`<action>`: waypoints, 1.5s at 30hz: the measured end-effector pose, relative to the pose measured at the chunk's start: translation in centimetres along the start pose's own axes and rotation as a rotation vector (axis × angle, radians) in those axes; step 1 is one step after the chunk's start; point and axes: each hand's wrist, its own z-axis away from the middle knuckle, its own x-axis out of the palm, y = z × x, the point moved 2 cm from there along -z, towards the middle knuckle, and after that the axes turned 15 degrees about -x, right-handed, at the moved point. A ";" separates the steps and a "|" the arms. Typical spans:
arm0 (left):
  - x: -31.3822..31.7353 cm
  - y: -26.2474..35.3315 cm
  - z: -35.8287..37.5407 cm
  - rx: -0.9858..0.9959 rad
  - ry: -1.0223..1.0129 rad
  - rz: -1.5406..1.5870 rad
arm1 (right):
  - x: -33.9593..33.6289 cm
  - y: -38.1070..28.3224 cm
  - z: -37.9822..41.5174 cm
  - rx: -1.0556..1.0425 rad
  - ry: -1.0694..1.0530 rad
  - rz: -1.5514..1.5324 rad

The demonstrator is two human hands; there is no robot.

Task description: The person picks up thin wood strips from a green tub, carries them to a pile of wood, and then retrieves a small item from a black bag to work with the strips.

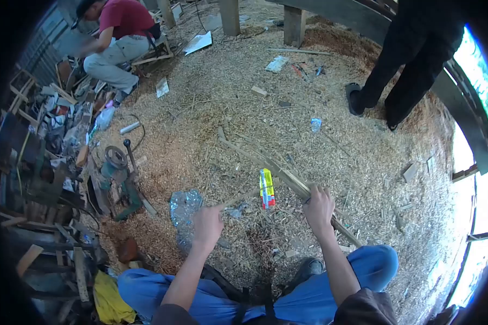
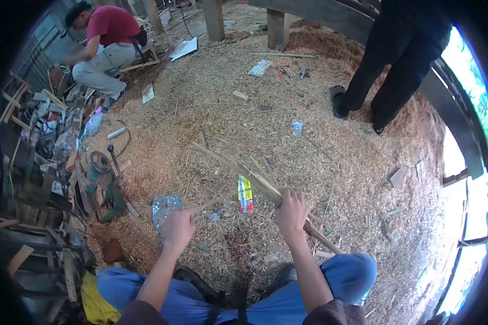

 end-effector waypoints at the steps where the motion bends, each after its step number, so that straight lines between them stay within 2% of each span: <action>1: 0.0 -0.3 -0.1 0.038 -0.015 0.035 | -0.2 -0.5 0.6 -0.028 0.023 -0.001; 2: -0.4 -0.3 -0.1 0.032 -0.014 0.054 | -0.1 -1.4 1.0 0.010 -0.078 -0.071; 4: -1.3 0.4 0.4 0.154 0.019 0.091 | -0.2 -3.7 1.5 -0.034 -0.138 -0.060; 5: -1.0 0.2 0.6 0.146 0.021 0.097 | 0.1 -4.6 1.9 -0.066 -0.194 -0.069; 6: -0.7 0.0 0.9 0.219 0.080 0.112 | 1.1 -5.0 2.3 -0.156 -0.038 -0.066; 7: -0.6 -0.2 1.2 0.289 0.140 0.123 | 1.7 -5.2 2.4 -0.169 -0.039 -0.072; 8: -0.6 -0.5 1.5 0.276 0.147 0.119 | 1.9 -5.6 2.2 -0.177 -0.058 -0.094; 13: -0.6 0.0 3.8 0.281 0.021 0.175 | 1.2 -7.4 0.6 -0.184 -0.123 -0.152; 16: 0.7 1.0 5.1 0.289 0.037 0.144 | 2.0 -7.8 0.2 -0.257 -0.150 -0.149; 17: 0.9 1.3 5.4 0.287 0.040 0.134 | 2.3 -7.9 0.6 -0.239 -0.205 -0.131; 19: 1.2 2.0 6.0 0.456 0.080 0.078 | 2.7 -7.9 0.8 -0.219 -0.259 -0.114; 21: 1.6 2.1 5.9 0.471 0.092 0.059 | 3.0 -7.7 1.1 -0.188 -0.414 -0.048; 24: 1.8 2.0 4.7 0.517 0.095 0.064 | 3.1 -7.1 1.3 -0.210 -0.458 -0.062; 29: 0.7 2.3 2.5 0.547 0.074 0.125 | 3.0 -6.4 2.1 -0.299 -0.362 -0.085; 31: 0.5 2.3 1.8 0.558 0.184 0.086 | 2.8 -6.2 2.3 -0.313 -0.349 -0.083; 33: -0.3 2.7 1.6 0.587 0.187 0.098 | 1.7 -6.4 2.1 -0.348 -0.256 -0.066; 36: -0.5 3.0 1.5 0.627 0.235 0.192 | 1.6 -6.0 1.7 -0.333 -0.244 -0.070; 39: -0.7 3.3 1.7 0.572 0.278 0.262 | 2.2 -6.0 1.7 -0.349 -0.212 -0.080; 41: -0.6 3.1 1.9 0.583 0.278 0.216 | 2.3 -6.2 1.6 -0.334 -0.267 -0.099; 45: 0.4 2.9 1.7 0.591 0.346 0.158 | 2.3 -6.4 1.5 -0.387 -0.222 -0.088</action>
